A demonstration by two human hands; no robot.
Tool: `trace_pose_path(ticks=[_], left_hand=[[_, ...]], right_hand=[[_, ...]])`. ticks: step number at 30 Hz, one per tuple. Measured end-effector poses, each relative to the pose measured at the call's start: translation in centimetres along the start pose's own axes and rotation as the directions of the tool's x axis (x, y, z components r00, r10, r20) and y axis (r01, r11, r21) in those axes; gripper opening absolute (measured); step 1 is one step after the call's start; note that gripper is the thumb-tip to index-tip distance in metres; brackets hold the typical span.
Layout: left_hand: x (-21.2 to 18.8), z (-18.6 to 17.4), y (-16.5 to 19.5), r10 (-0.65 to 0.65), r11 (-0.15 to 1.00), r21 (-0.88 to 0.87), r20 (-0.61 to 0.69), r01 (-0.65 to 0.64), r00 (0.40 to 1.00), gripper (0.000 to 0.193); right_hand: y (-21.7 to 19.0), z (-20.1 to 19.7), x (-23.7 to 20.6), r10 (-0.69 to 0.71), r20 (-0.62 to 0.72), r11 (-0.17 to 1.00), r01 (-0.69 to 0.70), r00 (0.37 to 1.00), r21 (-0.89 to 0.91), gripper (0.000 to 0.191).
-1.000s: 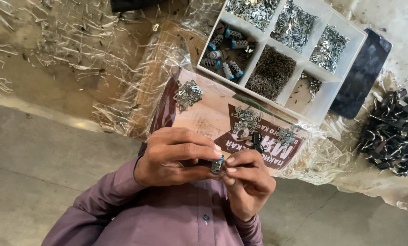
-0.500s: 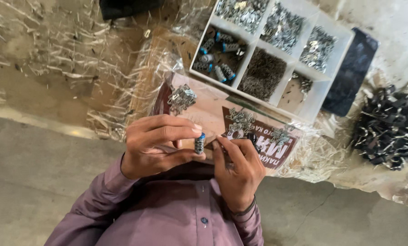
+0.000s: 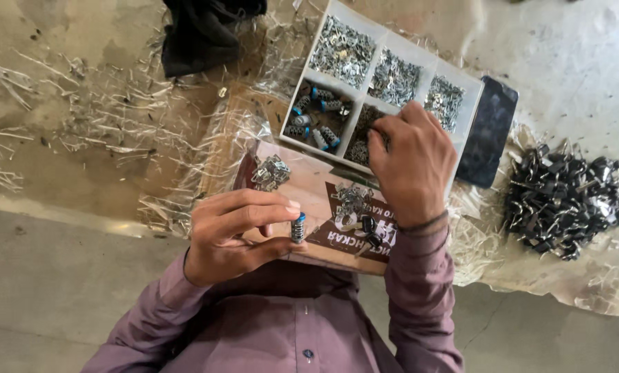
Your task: The person sits at a work table and assembles small cylindrical components by hand. They pick small metal inserts from a compartment box, press them into a black cylindrical body held in the other hand, and place the finished unit onto a growing pile of completed parts, repeating the cycle.
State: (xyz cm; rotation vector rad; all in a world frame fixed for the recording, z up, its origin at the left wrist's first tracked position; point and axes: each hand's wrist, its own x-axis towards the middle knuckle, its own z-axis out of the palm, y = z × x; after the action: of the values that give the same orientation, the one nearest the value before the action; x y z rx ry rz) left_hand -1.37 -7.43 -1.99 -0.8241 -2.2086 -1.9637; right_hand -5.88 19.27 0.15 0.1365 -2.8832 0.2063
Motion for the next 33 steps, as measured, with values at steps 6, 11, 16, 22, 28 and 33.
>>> trace_pose_path(ticks=[6,11,16,22,28,33], left_hand=[[0.5,-0.6,0.0,0.059,0.996,0.061,-0.004,-0.059,0.998,0.042],[0.5,-0.5,0.2,0.054,0.995,0.081,-0.022,-0.052,0.998,0.040],[0.4,-0.2,-0.1,0.130,0.991,0.049,-0.027,-0.128,0.991,0.040],[0.2,0.0,-0.1,0.131,0.990,0.050,-0.028,-0.130,0.991,0.039],[0.1,-0.1,0.1,0.154,0.984,0.098,-0.028,-0.151,0.988,0.038],[0.0,-0.4,-0.3,0.158,0.984,0.075,0.028,-0.160,0.987,0.037]], right_hand=[[-0.2,-1.3,-1.5,0.123,-0.161,0.897,-0.040,0.979,0.441,0.008],[-3.5,-3.0,-6.3,0.248,0.197,0.260,-0.261,0.948,0.930,0.007],[-6.1,-2.4,-10.0,0.125,0.236,0.182,-0.256,0.964,0.949,0.005],[-6.9,-2.4,-9.5,0.161,0.307,0.173,-0.333,0.938,0.927,0.007],[-6.8,-2.0,-9.6,0.138,0.198,0.326,-0.233,0.970,0.916,0.007],[-4.1,-0.8,-9.5,-0.024,0.333,0.175,-0.324,0.943,0.930,0.005]])
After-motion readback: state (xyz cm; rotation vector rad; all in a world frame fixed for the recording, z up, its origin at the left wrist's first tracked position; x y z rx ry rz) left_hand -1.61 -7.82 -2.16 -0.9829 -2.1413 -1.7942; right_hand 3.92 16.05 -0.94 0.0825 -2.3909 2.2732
